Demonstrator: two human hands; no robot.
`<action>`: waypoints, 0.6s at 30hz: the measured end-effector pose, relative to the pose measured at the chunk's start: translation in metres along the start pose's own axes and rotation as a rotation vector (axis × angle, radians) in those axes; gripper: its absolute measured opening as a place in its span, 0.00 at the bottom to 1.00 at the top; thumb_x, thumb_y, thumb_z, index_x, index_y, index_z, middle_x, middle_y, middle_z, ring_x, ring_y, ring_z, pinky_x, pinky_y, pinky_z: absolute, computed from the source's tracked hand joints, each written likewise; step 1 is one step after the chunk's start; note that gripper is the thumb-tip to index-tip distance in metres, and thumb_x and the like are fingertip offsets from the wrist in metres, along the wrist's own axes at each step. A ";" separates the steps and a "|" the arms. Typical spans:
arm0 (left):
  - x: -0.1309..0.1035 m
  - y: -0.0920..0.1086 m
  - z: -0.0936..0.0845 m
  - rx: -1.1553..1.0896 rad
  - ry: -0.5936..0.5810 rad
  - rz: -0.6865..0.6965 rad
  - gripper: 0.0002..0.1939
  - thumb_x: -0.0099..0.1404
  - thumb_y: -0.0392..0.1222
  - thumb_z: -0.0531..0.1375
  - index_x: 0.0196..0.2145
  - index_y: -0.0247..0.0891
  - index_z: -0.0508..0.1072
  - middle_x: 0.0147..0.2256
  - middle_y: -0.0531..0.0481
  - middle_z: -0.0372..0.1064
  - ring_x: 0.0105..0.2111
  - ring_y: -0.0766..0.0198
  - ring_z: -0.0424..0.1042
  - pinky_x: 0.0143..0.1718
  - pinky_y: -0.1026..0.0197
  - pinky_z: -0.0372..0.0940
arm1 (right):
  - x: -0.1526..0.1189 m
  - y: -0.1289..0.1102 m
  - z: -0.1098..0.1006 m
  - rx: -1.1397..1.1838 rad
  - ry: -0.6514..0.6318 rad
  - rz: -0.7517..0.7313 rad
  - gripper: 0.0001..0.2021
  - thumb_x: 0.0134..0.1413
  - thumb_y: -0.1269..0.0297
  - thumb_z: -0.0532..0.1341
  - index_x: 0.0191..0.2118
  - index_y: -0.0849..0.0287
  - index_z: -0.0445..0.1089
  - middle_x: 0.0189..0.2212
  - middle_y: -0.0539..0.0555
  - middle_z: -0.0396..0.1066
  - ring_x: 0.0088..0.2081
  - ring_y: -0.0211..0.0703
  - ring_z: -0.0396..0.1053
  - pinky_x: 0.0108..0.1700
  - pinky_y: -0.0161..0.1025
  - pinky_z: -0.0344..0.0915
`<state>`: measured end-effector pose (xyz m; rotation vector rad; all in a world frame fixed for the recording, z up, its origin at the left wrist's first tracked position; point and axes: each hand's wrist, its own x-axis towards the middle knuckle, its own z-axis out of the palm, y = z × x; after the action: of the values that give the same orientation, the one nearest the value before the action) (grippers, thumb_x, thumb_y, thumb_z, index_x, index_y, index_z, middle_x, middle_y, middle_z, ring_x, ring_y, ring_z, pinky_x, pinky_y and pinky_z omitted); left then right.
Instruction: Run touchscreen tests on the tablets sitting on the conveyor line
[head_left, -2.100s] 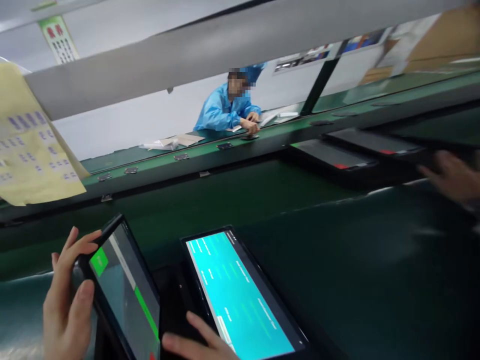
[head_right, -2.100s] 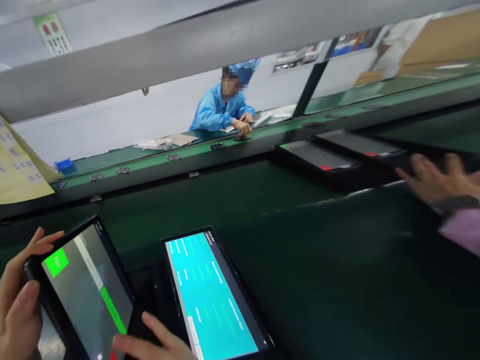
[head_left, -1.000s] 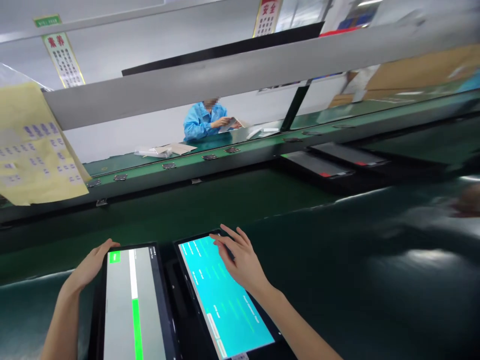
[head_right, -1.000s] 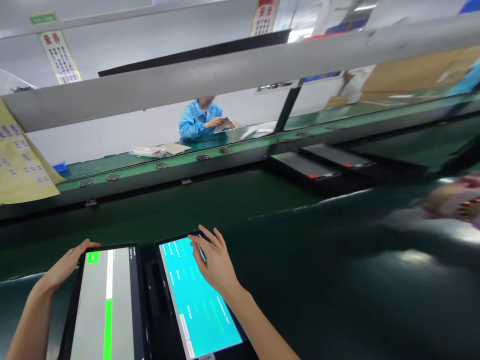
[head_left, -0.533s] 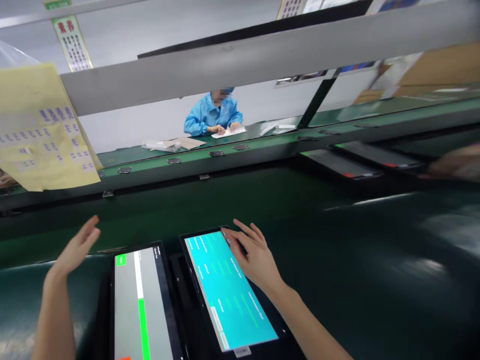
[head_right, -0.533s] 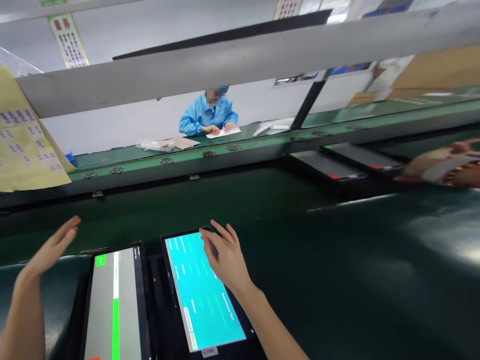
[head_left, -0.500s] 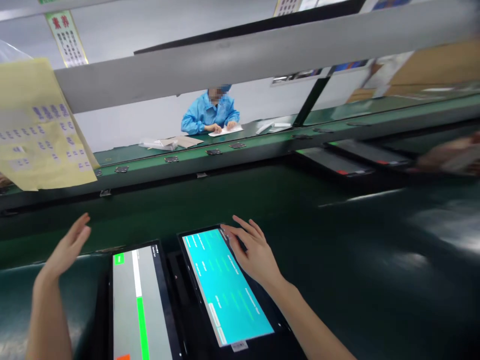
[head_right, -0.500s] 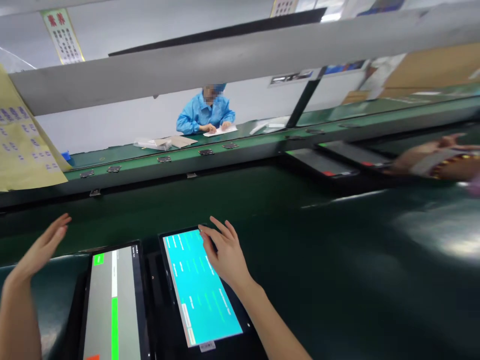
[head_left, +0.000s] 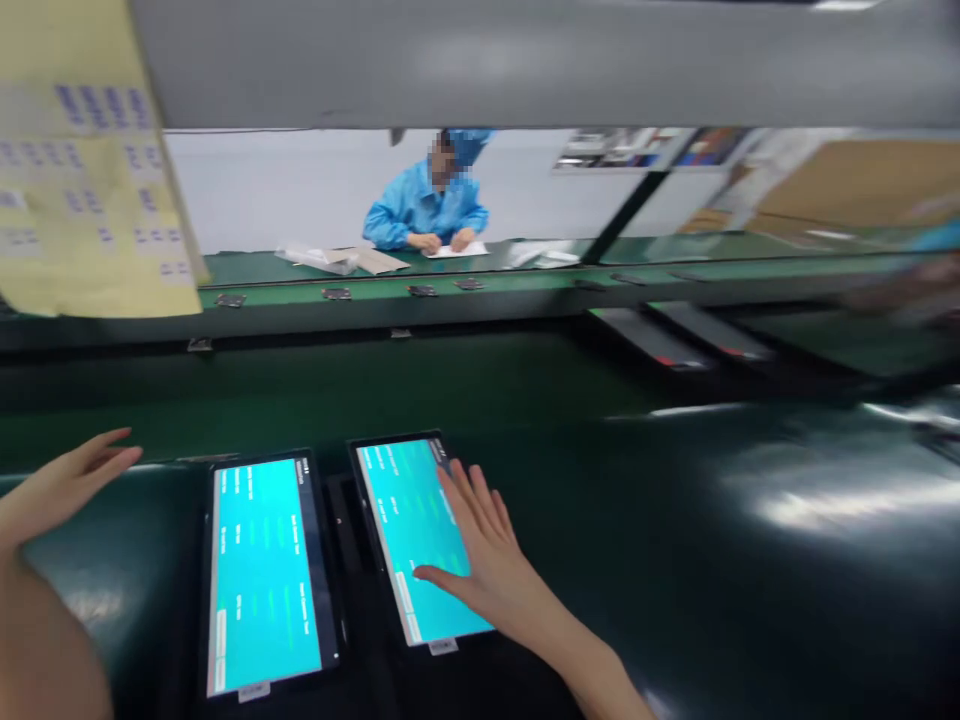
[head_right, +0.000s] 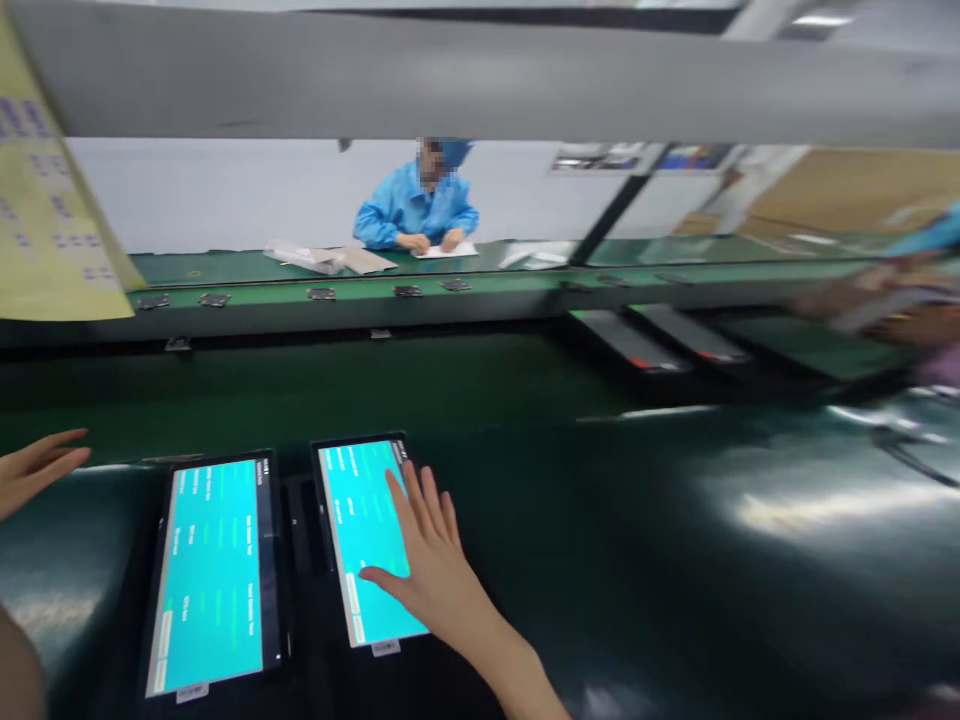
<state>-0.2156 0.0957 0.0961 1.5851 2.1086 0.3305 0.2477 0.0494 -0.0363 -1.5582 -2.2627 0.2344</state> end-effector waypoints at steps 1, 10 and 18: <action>-0.005 0.007 0.001 -0.016 -0.017 0.001 0.50 0.53 0.74 0.52 0.63 0.36 0.56 0.60 0.43 0.59 0.60 0.46 0.58 0.64 0.46 0.48 | 0.001 -0.008 -0.002 0.018 0.043 -0.057 0.44 0.59 0.56 0.61 0.69 0.55 0.31 0.69 0.66 0.36 0.68 0.65 0.26 0.58 0.74 0.51; -0.012 0.005 0.008 -0.058 -0.042 0.009 0.47 0.56 0.72 0.51 0.64 0.39 0.56 0.57 0.43 0.64 0.57 0.49 0.63 0.58 0.54 0.60 | 0.018 -0.140 0.016 0.160 -0.248 -0.873 0.12 0.64 0.65 0.52 0.48 0.61 0.69 0.60 0.54 0.63 0.67 0.56 0.47 0.65 0.61 0.52; -0.014 -0.010 0.006 -0.093 -0.024 -0.008 0.47 0.55 0.73 0.52 0.63 0.40 0.56 0.56 0.45 0.65 0.56 0.49 0.65 0.56 0.54 0.61 | -0.020 -0.124 0.041 0.213 0.086 -0.804 0.07 0.61 0.67 0.57 0.39 0.55 0.72 0.40 0.49 0.77 0.45 0.42 0.74 0.60 0.42 0.65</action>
<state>-0.2180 0.0789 0.0900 1.5197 2.0508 0.3994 0.1302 -0.0121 -0.0350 -0.4679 -2.4873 0.1642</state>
